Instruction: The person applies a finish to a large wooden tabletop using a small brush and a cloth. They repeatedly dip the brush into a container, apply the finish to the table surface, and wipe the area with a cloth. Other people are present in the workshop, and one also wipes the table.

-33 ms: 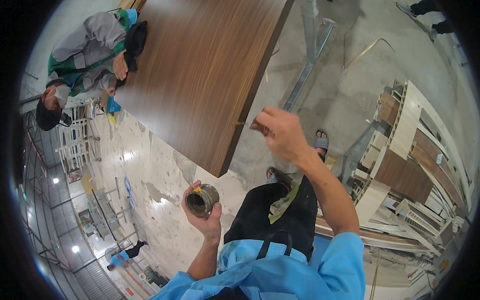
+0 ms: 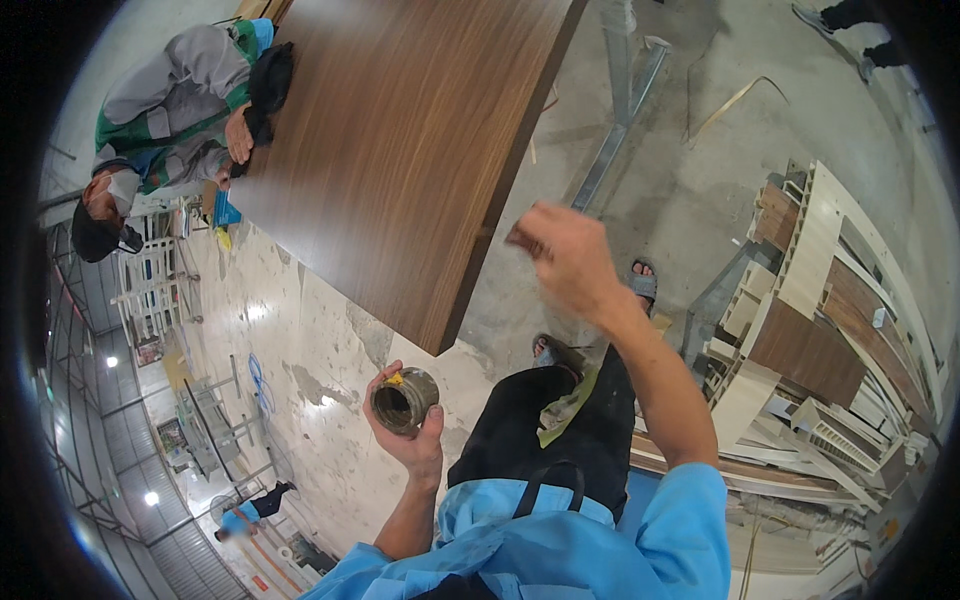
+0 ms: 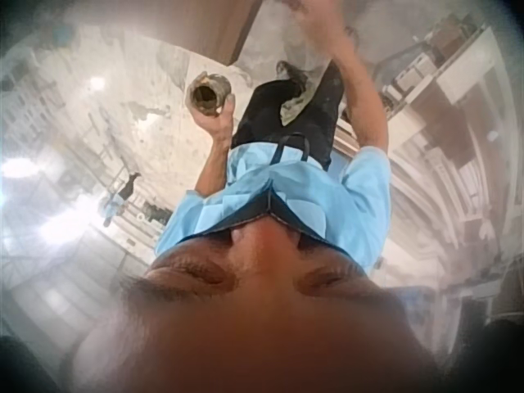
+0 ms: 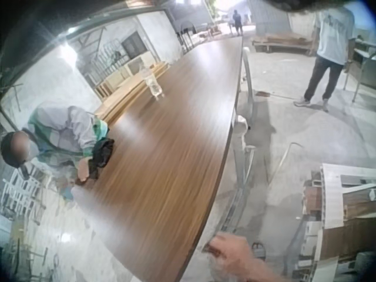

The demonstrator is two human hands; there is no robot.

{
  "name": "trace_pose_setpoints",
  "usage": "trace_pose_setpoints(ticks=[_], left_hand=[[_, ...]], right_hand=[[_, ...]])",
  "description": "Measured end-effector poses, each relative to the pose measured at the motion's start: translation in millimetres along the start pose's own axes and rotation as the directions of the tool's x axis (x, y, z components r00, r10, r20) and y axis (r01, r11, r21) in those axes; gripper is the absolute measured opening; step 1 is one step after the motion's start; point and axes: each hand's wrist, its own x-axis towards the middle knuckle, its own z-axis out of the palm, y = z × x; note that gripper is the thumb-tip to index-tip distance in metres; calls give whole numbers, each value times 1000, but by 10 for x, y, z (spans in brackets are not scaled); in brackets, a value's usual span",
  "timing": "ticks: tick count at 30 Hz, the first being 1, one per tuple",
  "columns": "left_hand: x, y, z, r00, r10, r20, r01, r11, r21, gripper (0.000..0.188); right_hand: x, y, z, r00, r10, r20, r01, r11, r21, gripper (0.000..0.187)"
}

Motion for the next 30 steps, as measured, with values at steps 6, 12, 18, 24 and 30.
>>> trace_pose_setpoints(ticks=[6, 12, 18, 24, 30], left_hand=[[34, 56, 151, 1000, 5, 28, -5, 1000, -9, 83], [98, 122, 290, 999, 8, 31, -7, 1000, -15, 80], [118, 159, 299, 999, 43, -2, -43, 999, -12, 80], [153, 147, 167, 997, 70, -29, -70, 997, 23, 81], [184, 136, -11, 993, 70, -92, -65, 996, 55, 83]], right_hand=[[141, 82, -138, 999, 18, -44, -15, 997, 73, 10], [340, 174, -198, 997, 23, -78, -20, 999, 40, 13], [241, 284, -178, 991, 130, -40, -127, 989, 71, 15], [-599, -318, 419, 974, -14, 225, -40, 972, 233, 9], [-658, -329, 402, 978, 106, 178, -151, 954, 260, 18]])
